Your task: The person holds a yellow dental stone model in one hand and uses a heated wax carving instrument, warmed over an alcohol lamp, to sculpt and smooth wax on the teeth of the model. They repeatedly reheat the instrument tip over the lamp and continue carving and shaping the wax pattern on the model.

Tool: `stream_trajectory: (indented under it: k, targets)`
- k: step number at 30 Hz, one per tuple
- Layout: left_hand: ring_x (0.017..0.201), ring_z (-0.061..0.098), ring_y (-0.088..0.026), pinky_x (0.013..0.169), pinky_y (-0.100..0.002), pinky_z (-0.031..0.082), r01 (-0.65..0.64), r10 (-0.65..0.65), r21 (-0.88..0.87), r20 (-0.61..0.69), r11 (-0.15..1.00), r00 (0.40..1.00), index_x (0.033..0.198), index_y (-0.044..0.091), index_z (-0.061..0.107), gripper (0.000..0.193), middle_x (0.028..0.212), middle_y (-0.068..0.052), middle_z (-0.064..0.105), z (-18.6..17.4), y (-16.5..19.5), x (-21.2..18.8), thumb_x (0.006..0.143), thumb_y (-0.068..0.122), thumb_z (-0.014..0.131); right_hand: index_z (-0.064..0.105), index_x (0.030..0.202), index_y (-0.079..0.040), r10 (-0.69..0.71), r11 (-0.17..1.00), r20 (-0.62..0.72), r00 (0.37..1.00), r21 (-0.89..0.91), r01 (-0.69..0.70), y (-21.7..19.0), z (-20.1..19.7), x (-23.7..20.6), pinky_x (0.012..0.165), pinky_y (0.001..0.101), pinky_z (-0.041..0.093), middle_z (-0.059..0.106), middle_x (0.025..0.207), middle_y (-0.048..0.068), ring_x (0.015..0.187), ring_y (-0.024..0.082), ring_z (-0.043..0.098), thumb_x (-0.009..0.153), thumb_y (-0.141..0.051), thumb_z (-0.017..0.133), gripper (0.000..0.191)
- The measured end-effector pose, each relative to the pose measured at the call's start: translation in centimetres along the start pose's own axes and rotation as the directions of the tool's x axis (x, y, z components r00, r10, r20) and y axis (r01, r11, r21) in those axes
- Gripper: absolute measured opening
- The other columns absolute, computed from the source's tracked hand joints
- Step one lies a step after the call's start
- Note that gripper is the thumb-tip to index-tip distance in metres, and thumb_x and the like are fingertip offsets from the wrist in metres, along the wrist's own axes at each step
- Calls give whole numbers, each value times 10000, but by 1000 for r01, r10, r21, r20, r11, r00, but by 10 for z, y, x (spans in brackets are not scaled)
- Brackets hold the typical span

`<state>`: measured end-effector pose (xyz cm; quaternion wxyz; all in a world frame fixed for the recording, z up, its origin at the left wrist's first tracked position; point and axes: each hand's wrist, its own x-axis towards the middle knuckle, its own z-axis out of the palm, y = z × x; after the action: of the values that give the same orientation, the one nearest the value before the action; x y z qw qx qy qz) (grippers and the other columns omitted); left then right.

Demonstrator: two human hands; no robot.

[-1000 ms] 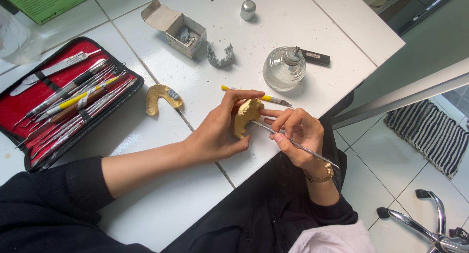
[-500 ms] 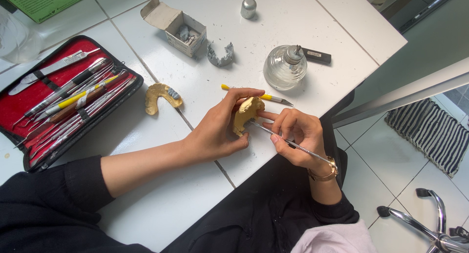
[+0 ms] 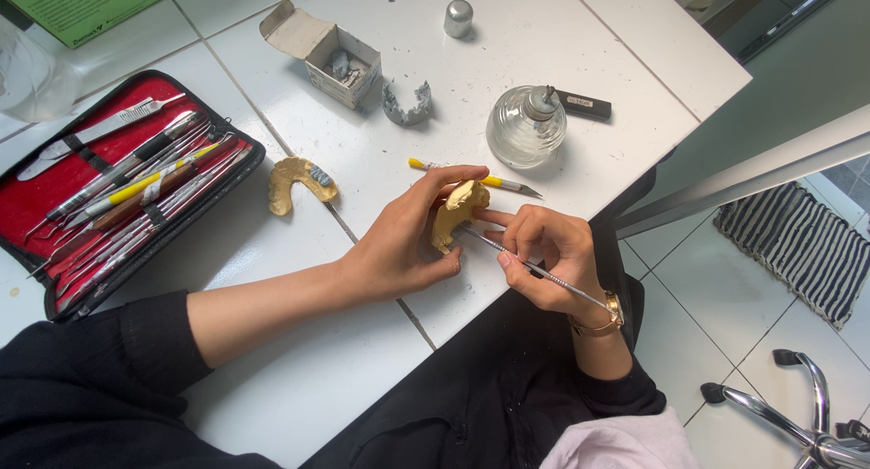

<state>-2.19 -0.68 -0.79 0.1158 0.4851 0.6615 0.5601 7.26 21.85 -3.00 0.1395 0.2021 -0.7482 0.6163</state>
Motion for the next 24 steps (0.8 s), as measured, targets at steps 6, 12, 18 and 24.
stream_trajectory:
  k: [6,12,18,24]
  targets:
    - [1419,553,-282,1170,-397,432,-1,1,-8,-2,1000,1000,1526,60,342,810,1530,-147,490,1,-1,0,813,-33,716,494,766,-46,7,1000,6,1000,5,-7,-1,1,0,1079,487,601,581,786,51,964,204,727,821,106,630,212]
    - [1426,536,-283,1179,-402,419,-8,8,6,7,1000,1000,1540,57,340,829,1536,-146,473,0,-1,0,816,-29,733,498,772,-48,-31,999,20,999,-13,31,0,0,2,1147,516,579,573,776,45,832,140,671,828,103,620,202]
    - [1428,536,-282,1179,-401,418,1,-1,3,0,1000,1000,1541,62,348,820,1539,-143,475,0,0,0,824,-22,736,495,757,-50,6,1000,13,1000,-15,-6,-2,1,1,1097,522,588,573,766,40,837,140,682,817,101,619,204]
    - [1424,541,-279,1170,-399,427,7,-7,3,-6,1000,1000,1544,65,351,816,1542,-142,475,0,1,0,825,-21,729,493,755,-54,-54,998,20,998,-21,54,0,1,3,1156,545,563,561,741,33,722,88,592,817,93,603,194]
